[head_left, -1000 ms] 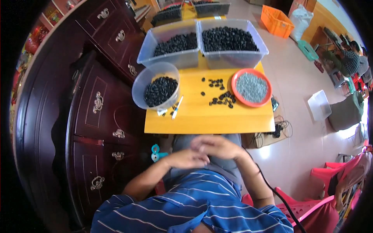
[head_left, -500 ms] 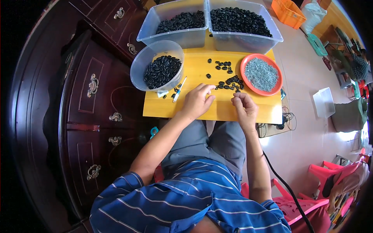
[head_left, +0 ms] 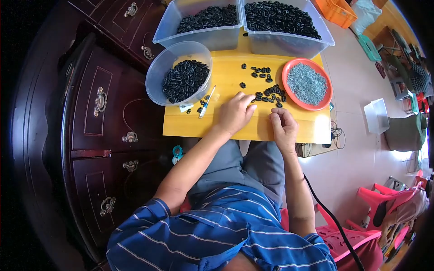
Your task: The person assembles plastic fasteners by inserting metal pins into the plastic pieces by hand and fitting them with a thin metal tool.
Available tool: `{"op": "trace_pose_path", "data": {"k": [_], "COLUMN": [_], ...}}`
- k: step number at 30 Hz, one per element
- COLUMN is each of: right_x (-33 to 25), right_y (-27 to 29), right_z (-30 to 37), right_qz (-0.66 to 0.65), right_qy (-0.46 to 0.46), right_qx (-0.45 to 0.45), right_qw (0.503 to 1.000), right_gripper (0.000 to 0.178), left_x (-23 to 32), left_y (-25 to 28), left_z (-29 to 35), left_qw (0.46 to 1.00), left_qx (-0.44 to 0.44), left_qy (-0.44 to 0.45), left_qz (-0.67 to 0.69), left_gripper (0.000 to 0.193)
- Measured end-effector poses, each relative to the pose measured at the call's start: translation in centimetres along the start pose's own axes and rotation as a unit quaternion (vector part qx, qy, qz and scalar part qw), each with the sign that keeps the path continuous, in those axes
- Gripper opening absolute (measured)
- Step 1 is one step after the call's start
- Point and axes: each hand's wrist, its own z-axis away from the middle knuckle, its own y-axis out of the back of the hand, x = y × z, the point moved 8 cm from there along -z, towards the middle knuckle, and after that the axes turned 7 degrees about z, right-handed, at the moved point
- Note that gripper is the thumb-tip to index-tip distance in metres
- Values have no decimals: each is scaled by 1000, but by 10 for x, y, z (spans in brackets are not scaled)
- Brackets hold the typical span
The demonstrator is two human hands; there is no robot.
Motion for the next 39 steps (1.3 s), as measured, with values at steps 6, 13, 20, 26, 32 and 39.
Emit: {"op": "trace_pose_path", "data": {"k": [6, 13, 20, 26, 32, 39], "right_x": [0, -1, -3, 4, -14, -17], "right_y": [0, 0, 1, 3, 75, 86], "right_z": [1, 1, 3, -5, -53, -95], "right_qz": [11, 20, 10, -19, 81, 512], "right_qy": [1, -1, 8, -13, 61, 10], "right_qx": [7, 5, 12, 11, 119, 17], "right_qw": [1000, 1000, 1000, 1000, 988, 858], "right_gripper": [12, 13, 14, 15, 15, 21], "left_x": [-4, 9, 26, 29, 40, 33], "left_y": [-1, 5, 14, 23, 33, 31], "left_z": [2, 26, 59, 84, 96, 109], "left_qw": [998, 997, 988, 983, 978, 967], "left_qx": [55, 40, 43, 56, 24, 19], "left_qy": [-27, -53, -125, -165, -200, -249], "left_qz": [5, -31, -79, -57, -44, -49], "left_gripper": [13, 11, 9, 14, 26, 29]}}
